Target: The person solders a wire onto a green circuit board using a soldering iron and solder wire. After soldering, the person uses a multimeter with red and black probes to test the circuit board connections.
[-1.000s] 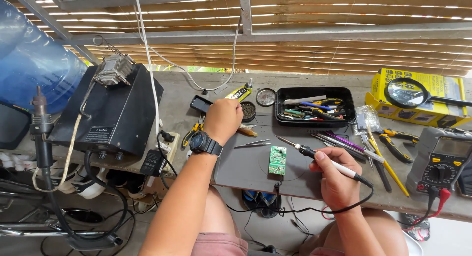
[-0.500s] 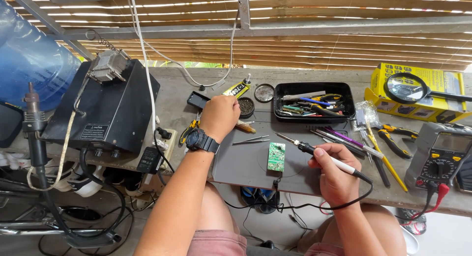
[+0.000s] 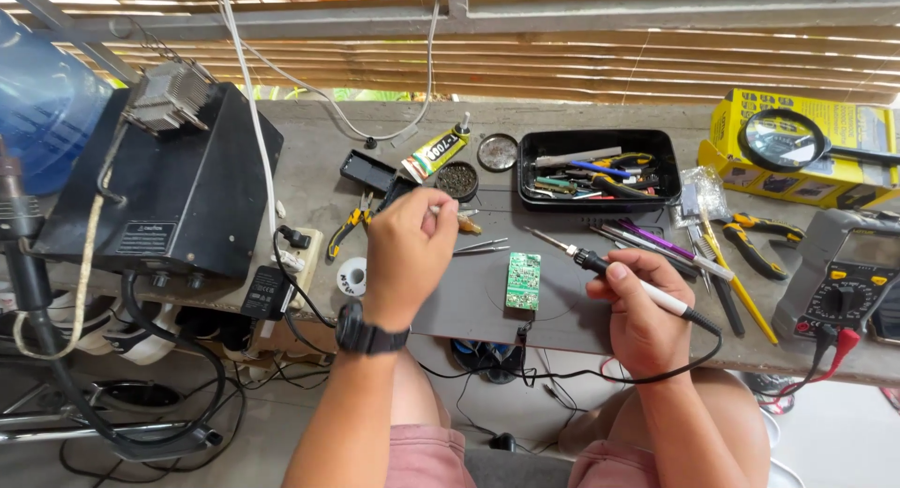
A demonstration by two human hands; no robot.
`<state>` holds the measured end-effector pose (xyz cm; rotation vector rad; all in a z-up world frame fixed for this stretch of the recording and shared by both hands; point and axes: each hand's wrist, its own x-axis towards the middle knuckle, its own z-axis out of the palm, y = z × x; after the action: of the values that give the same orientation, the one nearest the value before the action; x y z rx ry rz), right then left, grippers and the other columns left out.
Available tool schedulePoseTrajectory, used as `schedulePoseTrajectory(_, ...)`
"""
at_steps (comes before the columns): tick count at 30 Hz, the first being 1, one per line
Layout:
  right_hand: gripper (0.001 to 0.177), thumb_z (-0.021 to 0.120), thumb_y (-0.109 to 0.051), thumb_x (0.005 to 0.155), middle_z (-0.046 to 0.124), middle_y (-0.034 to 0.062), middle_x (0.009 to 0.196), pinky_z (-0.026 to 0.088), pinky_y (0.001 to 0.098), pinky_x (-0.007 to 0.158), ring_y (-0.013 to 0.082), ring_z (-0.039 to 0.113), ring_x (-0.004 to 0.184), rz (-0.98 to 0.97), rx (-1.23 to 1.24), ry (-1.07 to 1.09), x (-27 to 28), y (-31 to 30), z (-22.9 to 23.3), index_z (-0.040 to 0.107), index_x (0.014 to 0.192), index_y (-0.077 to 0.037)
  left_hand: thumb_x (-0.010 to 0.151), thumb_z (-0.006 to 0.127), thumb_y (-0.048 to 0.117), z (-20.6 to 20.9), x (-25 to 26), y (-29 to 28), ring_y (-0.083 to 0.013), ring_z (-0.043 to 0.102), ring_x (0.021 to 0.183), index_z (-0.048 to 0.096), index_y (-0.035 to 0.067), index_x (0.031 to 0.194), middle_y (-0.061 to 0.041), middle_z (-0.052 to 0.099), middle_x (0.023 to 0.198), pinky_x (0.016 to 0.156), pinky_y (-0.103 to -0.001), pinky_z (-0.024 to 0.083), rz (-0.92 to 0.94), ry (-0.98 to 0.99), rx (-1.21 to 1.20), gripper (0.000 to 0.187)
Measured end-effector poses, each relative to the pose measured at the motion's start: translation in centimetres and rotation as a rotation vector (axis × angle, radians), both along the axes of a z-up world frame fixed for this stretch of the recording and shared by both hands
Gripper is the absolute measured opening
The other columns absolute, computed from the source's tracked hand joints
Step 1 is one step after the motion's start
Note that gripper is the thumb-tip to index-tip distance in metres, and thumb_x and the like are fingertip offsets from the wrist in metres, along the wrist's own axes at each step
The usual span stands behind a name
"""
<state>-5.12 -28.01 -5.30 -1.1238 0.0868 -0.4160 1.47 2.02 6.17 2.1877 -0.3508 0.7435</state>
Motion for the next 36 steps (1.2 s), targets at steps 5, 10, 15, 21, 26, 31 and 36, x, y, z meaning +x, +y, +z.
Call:
schedulePoseTrajectory(5,0.018,0.073,-0.002,0.112,0.082,0.0246,0.108,0.077,0.0417,0.093,0.0318,0.089,0.093,0.040,0.105,-0.006,0.6,-1.0,-0.9,0.073,0.127,0.009,0.109,0.073,0.011,-2.2,-5.5,-2.2,-0.0228,0.060,0.056,0.079,0.007,0.098,-0.005,0.052,0.058,0.058,-0.036,0.057,0.020,0.118,-0.226,0.013)
schedulePoseTrajectory(10,0.026,0.080,0.003,0.106,0.080,0.0237,0.118,0.077,0.0421,0.096,0.0329,0.089,0.100,0.055,0.107,0.013,0.3,-1.5,-1.3,0.071,0.130,0.009,0.113,0.069,0.016,-4.7,-7.0,-3.1,-0.0261,0.071,0.061,0.077,0.009,0.101,-0.010,0.064,0.067,0.058,-0.035,0.060,-0.042,0.247,-0.290,0.016)
schedulePoseTrajectory(15,0.019,0.080,-0.009,0.103,0.076,0.0132,0.099,0.074,0.0417,0.089,0.0340,0.086,0.087,0.114,-0.133,0.208,-2.0,-1.8,4.7,0.077,0.121,-0.005,0.115,0.064,0.024,-5.9,-7.4,-3.6,-0.0162,0.089,0.092,0.071,0.011,0.110,-0.004,0.088,0.103,0.075,-0.031,0.066,-0.112,0.403,-0.302,0.015)
schedulePoseTrajectory(21,0.018,0.080,-0.014,0.103,0.079,0.0166,0.107,0.081,0.0440,0.087,0.0329,0.085,0.097,0.094,-0.222,0.193,-4.0,-4.6,3.3,0.075,0.112,0.001,0.115,0.063,0.027,-5.6,-7.9,-3.7,-0.0187,0.093,0.089,0.065,0.011,0.109,-0.005,0.091,0.105,0.070,-0.030,0.070,-0.172,0.530,-0.355,0.017)
schedulePoseTrajectory(26,0.017,0.079,-0.018,0.102,0.075,0.0156,0.103,0.073,0.0375,0.074,0.0316,0.083,0.080,0.079,-0.241,0.185,-4.2,-4.9,2.1,0.072,0.110,-0.005,0.115,0.060,0.026,-5.4,-7.8,-3.8,-0.0169,0.090,0.081,0.066,0.011,0.111,-0.003,0.090,0.102,0.071,-0.030,0.069,-0.208,0.586,-0.347,0.017)
schedulePoseTrajectory(31,0.015,0.080,-0.013,0.101,0.075,0.0193,0.102,0.075,0.0360,0.072,0.0312,0.078,0.077,0.124,-0.268,0.170,-3.7,-4.7,2.3,0.073,0.109,-0.001,0.114,0.061,0.025,-5.3,-7.3,-3.7,-0.0161,0.091,0.076,0.067,0.012,0.110,-0.003,0.091,0.098,0.067,-0.030,0.069,-0.212,0.647,-0.349,0.015)
schedulePoseTrajectory(36,0.015,0.079,-0.012,0.099,0.074,0.0203,0.099,0.072,0.0341,0.071,0.0297,0.076,0.076,0.144,-0.305,0.129,-3.2,-4.6,1.8,0.074,0.108,-0.002,0.113,0.062,0.022,-5.9,-7.1,-3.5,-0.0185,0.084,0.077,0.066,0.013,0.110,-0.002,0.089,0.089,0.072,-0.036,0.064,-0.174,0.562,-0.221,0.011)
